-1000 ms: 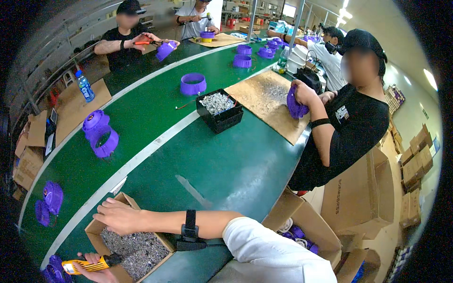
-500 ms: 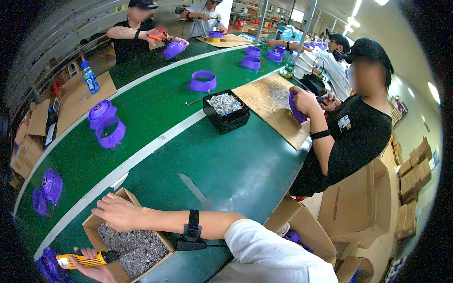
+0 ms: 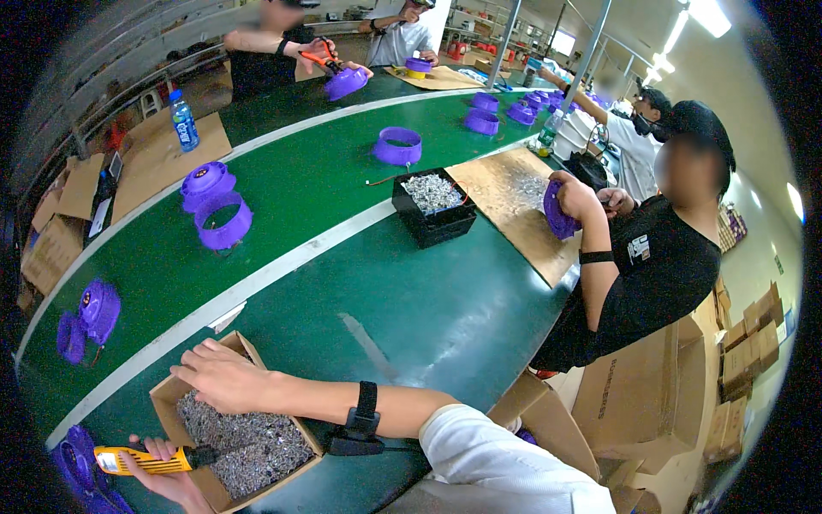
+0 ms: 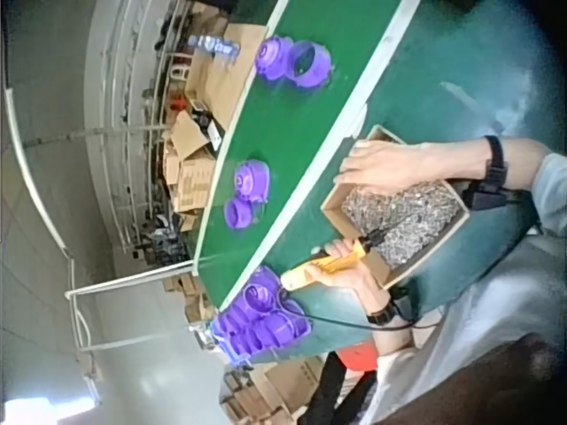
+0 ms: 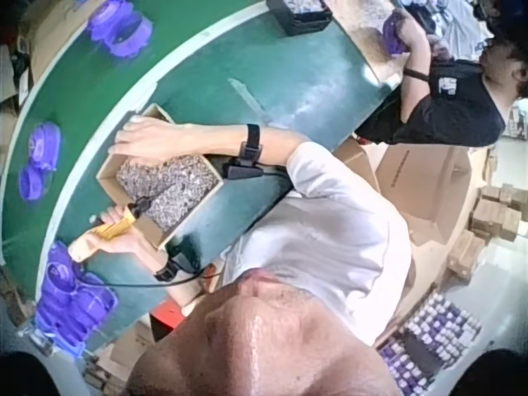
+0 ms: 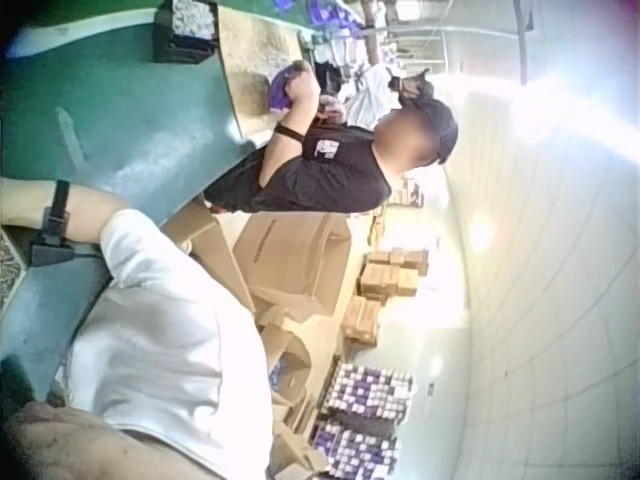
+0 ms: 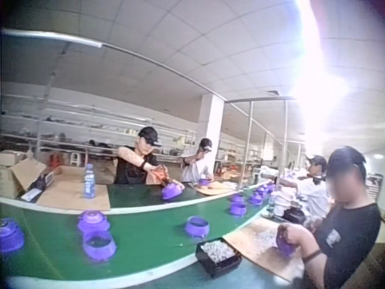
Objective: The person uses a yellow electric screwdriver to fasten screws into purple plastic fan housings. They repeatedly pick up a housing, place it over a box of screws, drive a screw into the center, and then place the finished unit on the green workbench. The person handles multiple units in a repetitive assembly sequence.
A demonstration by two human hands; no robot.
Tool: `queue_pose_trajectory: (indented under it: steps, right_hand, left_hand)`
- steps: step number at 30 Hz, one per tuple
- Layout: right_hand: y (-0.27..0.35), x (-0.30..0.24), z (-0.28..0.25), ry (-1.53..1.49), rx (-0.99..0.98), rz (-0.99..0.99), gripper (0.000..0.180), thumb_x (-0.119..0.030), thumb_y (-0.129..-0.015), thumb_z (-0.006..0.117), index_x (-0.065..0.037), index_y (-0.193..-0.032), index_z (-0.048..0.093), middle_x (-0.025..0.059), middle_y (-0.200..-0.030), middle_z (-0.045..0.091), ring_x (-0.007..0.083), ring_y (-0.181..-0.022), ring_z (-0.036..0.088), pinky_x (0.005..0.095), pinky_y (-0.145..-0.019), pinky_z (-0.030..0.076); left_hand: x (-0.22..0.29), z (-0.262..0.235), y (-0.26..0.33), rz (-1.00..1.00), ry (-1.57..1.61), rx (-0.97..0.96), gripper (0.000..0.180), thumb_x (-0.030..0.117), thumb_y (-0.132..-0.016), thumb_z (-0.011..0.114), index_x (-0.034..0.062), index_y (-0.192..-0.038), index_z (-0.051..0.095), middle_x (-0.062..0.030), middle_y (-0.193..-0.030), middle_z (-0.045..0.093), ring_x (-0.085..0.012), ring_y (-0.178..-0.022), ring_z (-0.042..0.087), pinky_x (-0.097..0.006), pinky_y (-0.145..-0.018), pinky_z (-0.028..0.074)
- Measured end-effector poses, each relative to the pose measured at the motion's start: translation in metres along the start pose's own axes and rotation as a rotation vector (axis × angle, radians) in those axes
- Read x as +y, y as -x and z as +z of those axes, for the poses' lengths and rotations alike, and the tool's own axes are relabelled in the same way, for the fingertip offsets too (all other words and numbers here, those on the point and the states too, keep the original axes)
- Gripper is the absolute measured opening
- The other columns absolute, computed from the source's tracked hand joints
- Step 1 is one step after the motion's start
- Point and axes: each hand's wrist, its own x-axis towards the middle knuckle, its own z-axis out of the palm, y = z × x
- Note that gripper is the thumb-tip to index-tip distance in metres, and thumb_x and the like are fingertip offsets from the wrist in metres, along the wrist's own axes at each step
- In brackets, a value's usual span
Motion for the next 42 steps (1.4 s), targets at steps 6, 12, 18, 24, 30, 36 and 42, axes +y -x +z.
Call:
queue_pose_trajectory:
  steps: [6,12,18,24,30,36,42]
  right_hand:
    - [0.001,0.003,0.003,0.01,0.016,-0.012,0.053,-0.014,-0.076,0.068,0.003,-0.122,0.05,0.0148,-0.109,0.053,0.0278,-0.102,0.05,0.0384,-0.092,0.036]
    - [-0.002,0.001,-0.001,-0.022,-0.036,0.004,0.053,-0.014,-0.077,0.067,0.004,-0.123,0.049,0.0149,-0.108,0.053,0.0283,-0.103,0.05,0.0386,-0.092,0.036]
    - [-0.001,-0.001,-0.003,-0.015,-0.019,-0.008,0.054,-0.013,-0.076,0.068,0.004,-0.123,0.049,0.0145,-0.108,0.053,0.0276,-0.102,0.05,0.038,-0.091,0.036]
    - [0.0,0.001,0.0,-0.003,-0.001,-0.019,0.055,-0.013,-0.076,0.068,0.004,-0.124,0.048,0.0142,-0.107,0.052,0.0269,-0.101,0.05,0.038,-0.09,0.036]
    - [-0.002,0.001,0.0,-0.008,-0.046,-0.006,0.055,-0.014,-0.076,0.067,0.004,-0.124,0.048,0.0144,-0.108,0.053,0.027,-0.102,0.05,0.0381,-0.09,0.036]
    - [-0.002,0.001,0.002,0.002,-0.036,-0.017,0.056,-0.014,-0.076,0.067,0.005,-0.124,0.048,0.0145,-0.108,0.053,0.0268,-0.102,0.05,0.0381,-0.091,0.036]
    - [-0.001,0.002,0.002,0.001,-0.023,-0.022,0.056,-0.014,-0.075,0.068,0.004,-0.124,0.048,0.0142,-0.108,0.053,0.0269,-0.102,0.05,0.038,-0.09,0.036]
  left_hand:
    - [-0.001,-0.001,0.0,-0.014,0.015,-0.006,0.034,0.042,-0.097,0.044,0.0087,-0.101,0.047,0.0027,-0.059,0.032,-0.0067,-0.05,0.027,-0.021,-0.047,0.027]
    - [-0.001,-0.002,-0.001,0.006,-0.003,0.0,0.034,0.042,-0.097,0.043,0.0086,-0.102,0.047,0.0026,-0.06,0.032,-0.0064,-0.05,0.027,-0.021,-0.046,0.026]
    - [-0.002,0.0,0.0,0.011,-0.002,-0.033,0.034,0.043,-0.097,0.043,0.0089,-0.101,0.047,0.0032,-0.059,0.032,-0.0063,-0.049,0.027,-0.02,-0.046,0.026]
    - [-0.002,0.001,0.001,0.011,-0.01,-0.025,0.034,0.043,-0.097,0.043,0.0093,-0.101,0.047,0.0034,-0.058,0.031,-0.0063,-0.049,0.026,-0.02,-0.046,0.026]
    - [-0.003,-0.003,-0.001,0.012,0.004,-0.031,0.034,0.044,-0.097,0.043,0.0098,-0.101,0.047,0.0029,-0.058,0.032,-0.0064,-0.048,0.027,-0.02,-0.045,0.025]
    - [-0.002,-0.005,-0.002,-0.001,0.017,-0.032,0.034,0.043,-0.097,0.044,0.0096,-0.101,0.047,0.0027,-0.057,0.033,-0.0063,-0.048,0.027,-0.02,-0.044,0.025]
    - [-0.003,-0.005,-0.001,0.005,0.01,-0.02,0.035,0.043,-0.097,0.044,0.0089,-0.103,0.047,0.0022,-0.058,0.035,-0.0063,-0.048,0.028,-0.02,-0.044,0.025]
